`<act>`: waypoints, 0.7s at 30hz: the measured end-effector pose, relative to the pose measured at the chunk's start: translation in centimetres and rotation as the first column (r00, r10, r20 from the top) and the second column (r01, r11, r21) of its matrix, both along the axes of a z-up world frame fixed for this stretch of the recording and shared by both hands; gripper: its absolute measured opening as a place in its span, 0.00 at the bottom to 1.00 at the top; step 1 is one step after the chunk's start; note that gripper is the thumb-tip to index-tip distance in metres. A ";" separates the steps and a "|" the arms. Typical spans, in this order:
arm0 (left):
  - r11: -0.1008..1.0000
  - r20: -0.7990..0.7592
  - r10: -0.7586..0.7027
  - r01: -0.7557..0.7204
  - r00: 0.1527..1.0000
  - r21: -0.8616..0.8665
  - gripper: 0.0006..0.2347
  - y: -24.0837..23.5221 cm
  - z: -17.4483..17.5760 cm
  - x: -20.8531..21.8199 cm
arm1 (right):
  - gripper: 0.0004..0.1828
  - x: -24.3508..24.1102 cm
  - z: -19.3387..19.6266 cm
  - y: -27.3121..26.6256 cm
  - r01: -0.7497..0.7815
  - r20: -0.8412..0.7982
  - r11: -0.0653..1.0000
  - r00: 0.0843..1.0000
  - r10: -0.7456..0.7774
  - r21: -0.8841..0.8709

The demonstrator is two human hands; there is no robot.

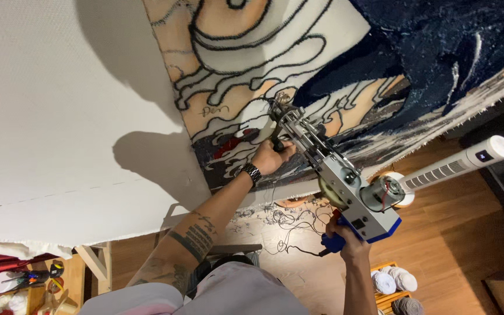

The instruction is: The person uses a handheld tufting gun to create a rug on a stretched canvas. They guide the tool along a pre-drawn design, inserting yarn into the fabric to form the pattern. The person holds the tool with their right hand and guides the work with their left hand.

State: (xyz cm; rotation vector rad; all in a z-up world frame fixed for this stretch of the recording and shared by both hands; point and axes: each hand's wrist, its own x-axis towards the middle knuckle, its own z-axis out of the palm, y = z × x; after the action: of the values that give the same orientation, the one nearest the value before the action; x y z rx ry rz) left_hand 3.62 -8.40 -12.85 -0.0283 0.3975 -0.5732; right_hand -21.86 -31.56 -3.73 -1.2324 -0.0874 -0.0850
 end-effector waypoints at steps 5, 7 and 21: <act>0.391 0.570 -0.384 -0.431 0.726 0.813 0.07 -1.1 5.5 -4.8 | 0.28 -2.4 0.9 0.0 0.009 0.058 0.999 0.998 -0.011 0.035; 0.474 0.617 -0.374 -0.429 0.693 0.769 0.08 -1.2 5.9 -4.9 | 0.28 -2.8 0.8 0.0 0.021 0.106 0.997 0.994 -0.029 0.080; 0.049 0.441 -0.596 -0.518 0.671 0.854 0.09 1.4 10.1 -10.1 | 0.15 -3.6 -1.5 0.4 0.039 0.280 0.999 0.959 -0.047 0.037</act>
State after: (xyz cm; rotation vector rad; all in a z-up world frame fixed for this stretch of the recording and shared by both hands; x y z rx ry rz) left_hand -6.53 -7.04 -2.75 1.7279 -0.1576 -0.1611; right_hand -25.42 -31.14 -5.22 -1.1853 -0.3055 -0.2987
